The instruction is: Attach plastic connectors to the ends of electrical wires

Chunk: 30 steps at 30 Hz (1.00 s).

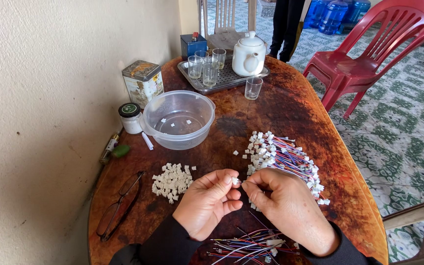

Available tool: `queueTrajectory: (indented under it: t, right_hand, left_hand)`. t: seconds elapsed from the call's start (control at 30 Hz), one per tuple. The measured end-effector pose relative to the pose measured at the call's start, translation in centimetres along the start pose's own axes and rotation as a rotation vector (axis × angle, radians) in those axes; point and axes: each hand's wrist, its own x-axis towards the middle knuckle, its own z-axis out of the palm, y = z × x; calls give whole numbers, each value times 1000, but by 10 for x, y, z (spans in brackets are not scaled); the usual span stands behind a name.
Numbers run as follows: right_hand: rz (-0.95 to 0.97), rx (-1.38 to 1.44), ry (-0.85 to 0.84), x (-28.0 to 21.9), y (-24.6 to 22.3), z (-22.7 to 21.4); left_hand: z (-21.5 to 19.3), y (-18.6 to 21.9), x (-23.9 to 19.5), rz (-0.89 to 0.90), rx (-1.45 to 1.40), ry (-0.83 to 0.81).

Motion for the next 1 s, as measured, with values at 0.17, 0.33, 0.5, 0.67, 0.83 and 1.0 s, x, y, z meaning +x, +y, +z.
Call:
queueTrajectory:
  t: [0.17,0.33,0.5,0.67,0.83,1.0]
  right_hand:
    - [-3,-29,11,-1,1,1]
    - [-71,-33,31,-2,2,2]
    - [-176,-2,57,-3,0,3]
    - [-98,30,0,1,1,4]
    - [-117,216,-30,-7,17,6]
    - [-122,74,-70,-34,25,-6]
  left_hand:
    - [4,1,-2,39,62,24]
    - [9,2,-4,54,100,69]
    - [11,-1,-6,101,162,68]
    - [9,3,-2,130,243,69]
    - [-9,47,-10,285,712,4]
    - [-32,66,-32,637,1529,129]
